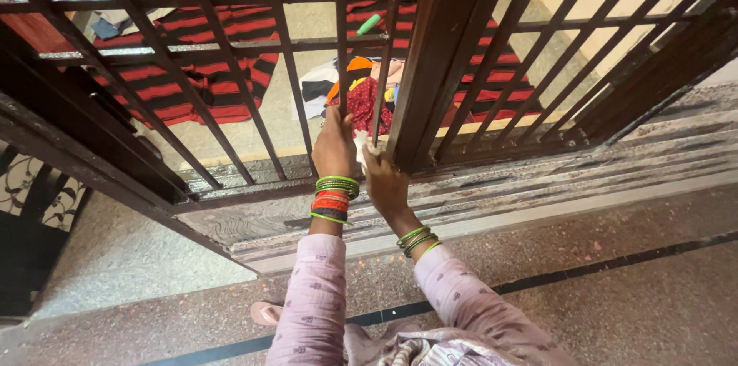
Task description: The person wipes the bars and frame of a metal gate with a white cloth, moving the cloth up and down the bars and along the crossbeams.
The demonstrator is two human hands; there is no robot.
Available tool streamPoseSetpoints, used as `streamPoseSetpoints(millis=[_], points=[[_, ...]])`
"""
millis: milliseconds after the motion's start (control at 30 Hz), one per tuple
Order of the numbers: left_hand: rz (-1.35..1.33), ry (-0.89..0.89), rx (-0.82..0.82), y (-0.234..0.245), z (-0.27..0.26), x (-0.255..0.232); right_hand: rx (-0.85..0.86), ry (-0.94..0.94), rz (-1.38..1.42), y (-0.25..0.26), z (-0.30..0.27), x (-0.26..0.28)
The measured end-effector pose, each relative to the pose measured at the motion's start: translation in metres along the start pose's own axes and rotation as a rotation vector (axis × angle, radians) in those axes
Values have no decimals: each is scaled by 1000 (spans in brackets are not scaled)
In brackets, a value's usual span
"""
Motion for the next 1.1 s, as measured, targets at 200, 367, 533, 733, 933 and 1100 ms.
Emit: streamPoseSetpoints(millis=[200,367,533,733,933,1100], points=[[-72,-109,-107,24,-4,9,147,-253,168,-34,-30,1],[88,-46,-204,47,-10,32,91,-640,984,-81,-57,2],[-115,10,-335,70,2,32,266,-1188,1366,-96,-58,13],[115,-25,-154,57,16,38,109,-1238,1435,-58,4,29],[151,24,-69,54,13,32,-66,-588,744,11,88,41],[172,55,-24,52,15,34,-20,-436,471,67,138,56]])
Point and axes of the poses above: each hand's wrist, its own z-axis towards the middle knuckle, its own y-axis out of the back of the hand, x = y × z, the point moved 3 cm from there along z, towards the middle knuckle, and after that the axes turned 15 degrees about -x, right-handed, at the moved point
